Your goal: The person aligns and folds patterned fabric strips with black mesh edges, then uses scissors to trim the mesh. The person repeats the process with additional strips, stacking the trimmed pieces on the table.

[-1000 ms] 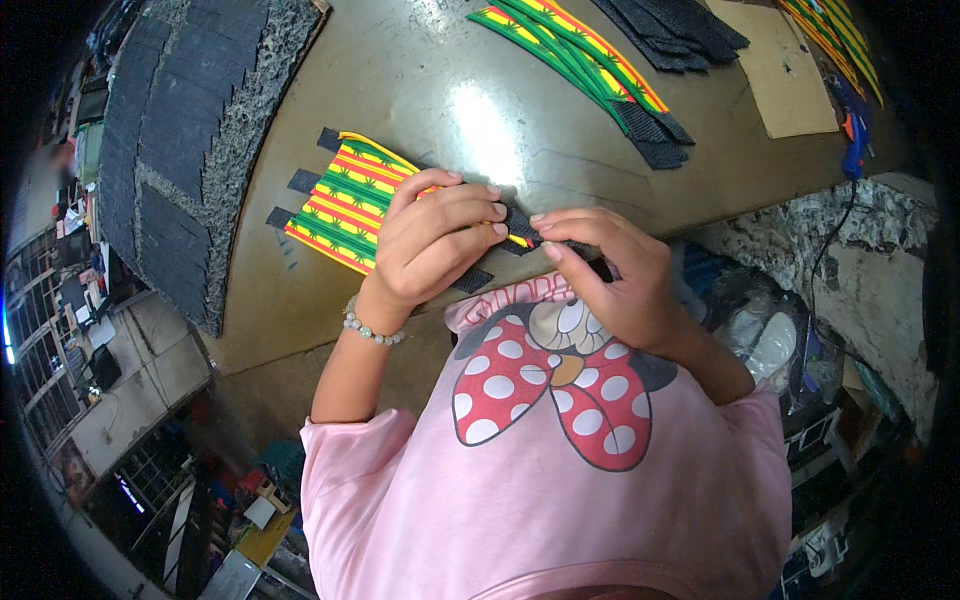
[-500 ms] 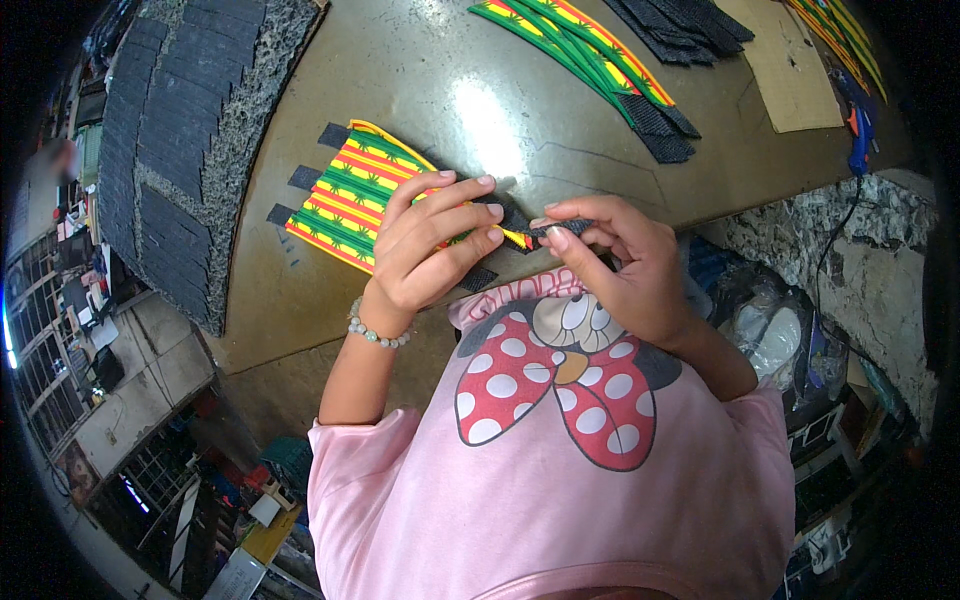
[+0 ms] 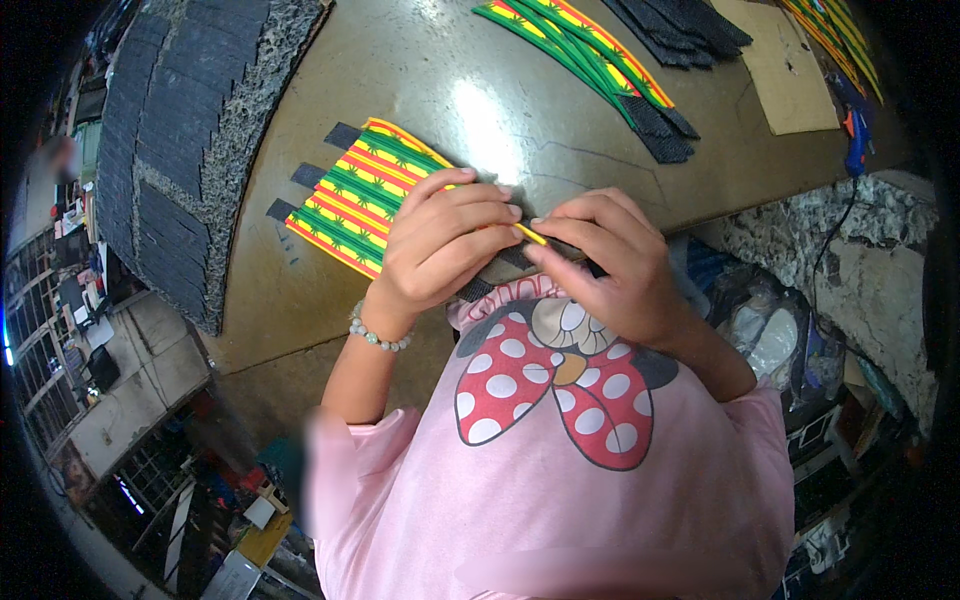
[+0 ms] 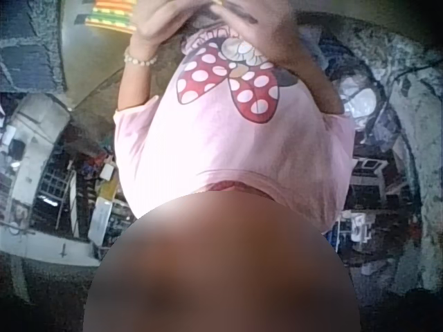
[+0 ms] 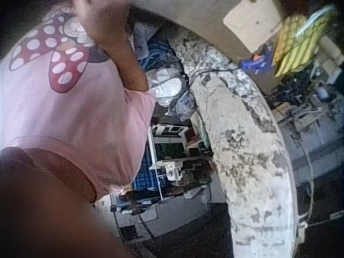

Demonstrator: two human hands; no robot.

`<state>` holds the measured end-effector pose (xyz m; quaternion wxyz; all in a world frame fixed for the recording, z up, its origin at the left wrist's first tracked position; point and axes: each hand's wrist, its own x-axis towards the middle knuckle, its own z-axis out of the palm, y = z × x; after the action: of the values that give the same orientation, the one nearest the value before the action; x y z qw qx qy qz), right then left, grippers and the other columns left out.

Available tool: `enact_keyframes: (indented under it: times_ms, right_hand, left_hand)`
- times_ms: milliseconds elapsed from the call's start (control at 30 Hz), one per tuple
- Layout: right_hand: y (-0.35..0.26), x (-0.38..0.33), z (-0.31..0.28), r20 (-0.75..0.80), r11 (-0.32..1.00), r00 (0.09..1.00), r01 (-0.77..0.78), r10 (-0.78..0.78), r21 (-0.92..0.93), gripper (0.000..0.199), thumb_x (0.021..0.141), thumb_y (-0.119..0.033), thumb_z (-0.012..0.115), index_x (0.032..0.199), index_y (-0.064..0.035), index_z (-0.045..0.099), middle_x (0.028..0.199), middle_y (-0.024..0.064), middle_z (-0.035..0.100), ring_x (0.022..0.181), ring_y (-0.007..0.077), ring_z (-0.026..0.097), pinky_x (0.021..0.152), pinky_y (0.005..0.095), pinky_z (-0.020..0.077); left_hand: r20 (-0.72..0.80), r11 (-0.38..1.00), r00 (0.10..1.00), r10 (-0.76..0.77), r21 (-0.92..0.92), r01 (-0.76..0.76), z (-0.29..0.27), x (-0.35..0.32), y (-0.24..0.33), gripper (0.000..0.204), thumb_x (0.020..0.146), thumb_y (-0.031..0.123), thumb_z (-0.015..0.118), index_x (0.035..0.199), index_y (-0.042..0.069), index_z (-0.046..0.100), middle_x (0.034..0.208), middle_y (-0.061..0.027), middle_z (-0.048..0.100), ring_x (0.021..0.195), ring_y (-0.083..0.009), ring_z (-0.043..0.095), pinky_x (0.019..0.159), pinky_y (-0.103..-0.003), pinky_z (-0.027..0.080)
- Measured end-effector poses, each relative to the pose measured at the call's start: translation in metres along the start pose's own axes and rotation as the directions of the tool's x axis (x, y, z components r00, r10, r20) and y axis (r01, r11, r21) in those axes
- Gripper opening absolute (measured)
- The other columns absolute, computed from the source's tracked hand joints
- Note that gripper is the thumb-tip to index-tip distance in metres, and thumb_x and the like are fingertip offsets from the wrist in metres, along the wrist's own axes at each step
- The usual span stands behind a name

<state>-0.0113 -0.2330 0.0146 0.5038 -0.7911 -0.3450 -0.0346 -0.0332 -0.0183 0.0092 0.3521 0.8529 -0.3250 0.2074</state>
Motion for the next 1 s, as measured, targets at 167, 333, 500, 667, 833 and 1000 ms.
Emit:
enact_keyframes:
  times_ms: [167,333,500,667,833,1000]
  right_hand:
    - [0.0,-0.006,0.001,0.012,0.977,0.978,-0.211,0.21,0.031,0.011,0.082,-0.004,0.069,0.091,-0.0005,0.062,0.082,0.0133,0.063,0.076,0.0319,0.063,0.069,0.039,0.051]
    - [0.001,-0.012,0.004,-0.076,0.942,0.94,-0.327,0.332,0.074,0.007,0.088,-0.004,0.065,0.089,0.0024,0.063,0.08,0.0129,0.065,0.072,0.0213,0.064,0.067,0.0308,0.0485]
    - [-0.014,0.013,-0.032,0.346,0.897,0.828,-0.423,0.441,-0.131,0.017,0.085,-0.012,0.071,0.096,0.0009,0.066,0.086,0.012,0.067,0.078,0.0239,0.064,0.07,0.0327,0.0499]
    - [-0.01,0.064,-0.046,0.286,0.953,0.935,-0.131,0.21,-0.272,0.053,0.08,-0.038,0.075,0.113,0.003,0.064,0.101,0.0185,0.066,0.092,0.0314,0.062,0.081,0.0396,0.0491]
    - [0.036,0.103,0.014,0.572,0.989,0.807,-0.14,0.144,-0.051,0.04,0.084,-0.028,0.071,0.104,0.0058,0.065,0.09,0.0187,0.067,0.079,0.0256,0.065,0.072,0.0347,0.0504]
    - [0.039,0.107,0.019,0.621,0.947,0.745,-0.322,0.246,0.012,0.024,0.086,-0.016,0.068,0.096,0.0055,0.067,0.074,0.0123,0.066,0.069,0.0158,0.063,0.064,0.0309,0.05]
  left_hand:
    - [-0.082,0.984,0.983,-0.162,0.066,0.168,-0.012,0.003,-0.01,0.026,0.075,0.007,0.076,0.101,0.005,0.068,0.104,-0.0088,0.067,0.106,-0.0287,0.063,0.09,-0.043,0.048]
    - [-0.147,0.694,0.773,-0.617,0.361,0.623,-0.031,-0.01,-0.036,0.043,0.086,0.028,0.07,0.119,0.002,0.061,0.133,-0.0145,0.052,0.132,-0.035,0.04,0.111,-0.049,0.025]
    - [-0.022,0.768,0.805,-0.593,0.287,0.573,-0.034,-0.019,-0.047,0.039,0.084,0.034,0.071,0.113,0.008,0.064,0.135,-0.0122,0.05,0.135,-0.0348,0.035,0.115,-0.055,0.016]
    - [0.088,0.853,0.853,-0.514,0.152,0.499,-0.03,-0.011,-0.038,0.03,0.079,0.029,0.078,0.103,0.015,0.065,0.104,-0.0013,0.062,0.114,-0.021,0.054,0.114,-0.051,0.016]
    - [0.102,0.878,0.872,-0.478,0.062,0.474,-0.015,-0.005,-0.037,0.057,0.075,0.034,0.079,0.122,0.012,0.054,0.103,-0.004,0.061,0.115,-0.0226,0.053,0.112,-0.054,0.018]
    - [-0.081,0.897,0.911,-0.403,0.163,0.411,-0.023,-0.009,-0.04,0.086,0.069,0.047,0.082,0.137,0.012,0.041,0.123,-0.0149,0.052,0.125,-0.0338,0.046,0.113,-0.056,0.016]
